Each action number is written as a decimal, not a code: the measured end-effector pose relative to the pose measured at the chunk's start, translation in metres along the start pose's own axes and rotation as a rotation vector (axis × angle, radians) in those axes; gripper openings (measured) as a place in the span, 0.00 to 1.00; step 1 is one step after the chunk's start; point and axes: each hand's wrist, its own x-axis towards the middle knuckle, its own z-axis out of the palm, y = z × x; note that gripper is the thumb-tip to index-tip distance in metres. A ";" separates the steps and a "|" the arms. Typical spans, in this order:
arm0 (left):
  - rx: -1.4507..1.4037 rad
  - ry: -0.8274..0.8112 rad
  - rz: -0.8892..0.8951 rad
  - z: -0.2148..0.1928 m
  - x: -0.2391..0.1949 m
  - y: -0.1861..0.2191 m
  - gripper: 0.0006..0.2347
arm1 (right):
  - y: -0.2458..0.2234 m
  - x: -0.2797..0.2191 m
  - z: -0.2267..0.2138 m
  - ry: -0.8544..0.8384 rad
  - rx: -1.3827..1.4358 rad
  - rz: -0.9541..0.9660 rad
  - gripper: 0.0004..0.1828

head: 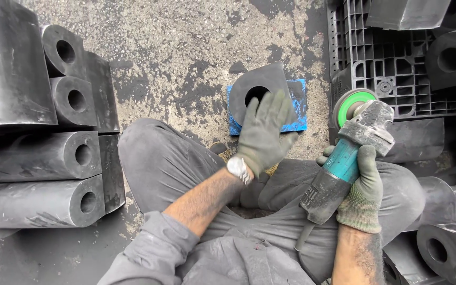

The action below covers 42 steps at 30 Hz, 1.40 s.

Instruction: Using an angle grinder to smooth or shape large rubber industrial blocks.

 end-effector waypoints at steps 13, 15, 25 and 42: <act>0.058 -0.045 -0.026 -0.004 0.026 -0.004 0.39 | -0.002 0.001 0.003 0.004 -0.005 -0.020 0.32; 0.155 -0.077 0.014 -0.002 0.005 0.006 0.41 | -0.002 0.001 0.004 0.024 -0.016 0.002 0.32; 0.258 -0.145 0.055 0.012 -0.012 -0.009 0.37 | 0.001 0.005 -0.001 0.035 -0.015 0.013 0.32; 0.275 -0.343 -0.071 -0.026 -0.025 -0.026 0.39 | 0.000 0.007 -0.002 0.054 -0.022 0.044 0.34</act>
